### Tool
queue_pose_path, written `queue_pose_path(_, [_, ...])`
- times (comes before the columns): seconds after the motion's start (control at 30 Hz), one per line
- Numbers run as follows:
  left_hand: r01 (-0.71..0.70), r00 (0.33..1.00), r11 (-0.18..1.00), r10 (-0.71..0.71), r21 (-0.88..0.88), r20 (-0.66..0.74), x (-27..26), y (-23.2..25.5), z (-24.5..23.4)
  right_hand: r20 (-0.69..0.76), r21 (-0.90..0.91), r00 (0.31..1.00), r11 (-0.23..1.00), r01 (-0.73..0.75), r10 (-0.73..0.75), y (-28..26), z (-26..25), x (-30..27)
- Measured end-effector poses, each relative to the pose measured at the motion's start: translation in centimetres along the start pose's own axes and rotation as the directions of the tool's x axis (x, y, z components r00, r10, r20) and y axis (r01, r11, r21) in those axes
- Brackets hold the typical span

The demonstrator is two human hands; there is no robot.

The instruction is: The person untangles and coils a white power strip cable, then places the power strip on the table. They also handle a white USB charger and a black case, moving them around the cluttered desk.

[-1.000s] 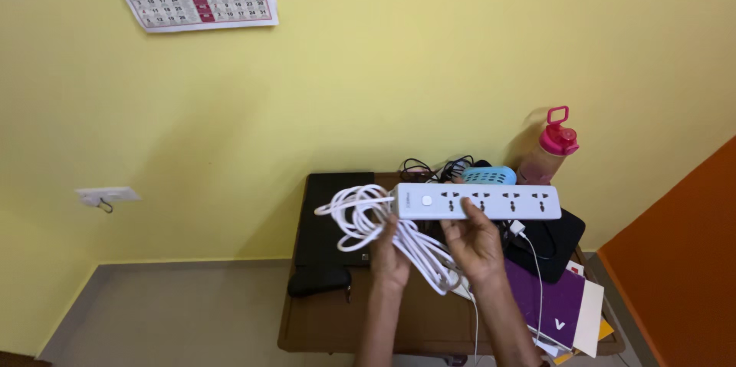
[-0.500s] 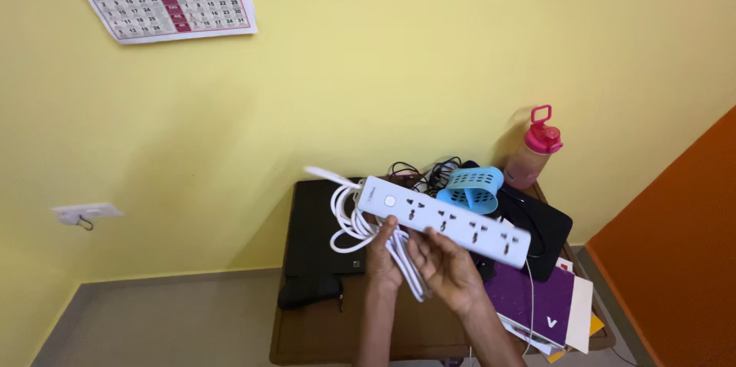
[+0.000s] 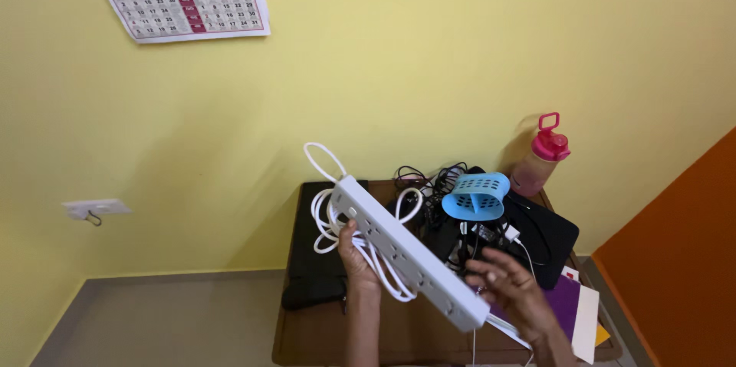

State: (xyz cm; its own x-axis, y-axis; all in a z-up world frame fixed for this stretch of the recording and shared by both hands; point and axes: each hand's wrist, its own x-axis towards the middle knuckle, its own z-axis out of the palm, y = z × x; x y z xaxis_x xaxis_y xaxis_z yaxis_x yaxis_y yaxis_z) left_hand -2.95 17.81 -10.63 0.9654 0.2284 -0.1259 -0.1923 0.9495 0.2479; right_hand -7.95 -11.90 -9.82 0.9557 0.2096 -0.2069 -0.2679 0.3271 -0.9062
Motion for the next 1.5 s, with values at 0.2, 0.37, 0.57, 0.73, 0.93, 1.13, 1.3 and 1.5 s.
queue_pose_path(0.2, [0.135,0.983,0.984,-0.148,0.117,0.107,-0.8,-1.2,1.2,0.163,-0.404,0.97,0.886,0.23,-0.178,-5.5,5.3,-1.6])
queue_pose_path(0.37, [0.263,0.956,0.934,-0.286,0.241,0.067,-0.7,-2.8,3.7,0.154,-0.962,0.945,0.176,0.21,-0.288,-5.9,12.9,-4.0])
queue_pose_path(0.57, [0.257,0.965,0.923,-0.262,0.288,-0.019,-0.1,-2.3,4.1,0.323,-0.67,0.763,0.434,0.602,-0.56,-5.3,12.0,-2.0])
queue_pose_path(0.73, [0.077,0.995,0.946,-0.093,0.315,0.035,1.3,0.4,2.9,0.151,-0.5,0.964,0.824,0.267,-0.221,-5.9,5.7,-2.0])
queue_pose_path(0.93, [-0.055,0.992,0.972,0.026,0.23,0.126,1.4,4.1,4.1,0.218,-0.489,0.973,0.855,0.174,-0.073,-7.1,-1.7,-3.8])
queue_pose_path(1.13, [-0.006,0.839,0.978,0.117,-0.206,0.531,-1.6,5.0,6.7,0.063,-0.398,0.997,0.914,0.073,-0.052,-2.6,-4.4,-2.7])
queue_pose_path(1.3, [0.307,0.744,0.936,-0.124,-0.171,0.657,-2.8,3.6,7.8,0.326,0.316,0.915,0.94,0.129,-0.236,-1.5,-3.3,0.2])
queue_pose_path(1.5, [0.378,0.797,0.89,-0.452,0.253,0.401,-4.0,1.5,7.7,0.256,0.234,0.896,0.922,0.308,-0.364,-8.3,2.0,0.6])
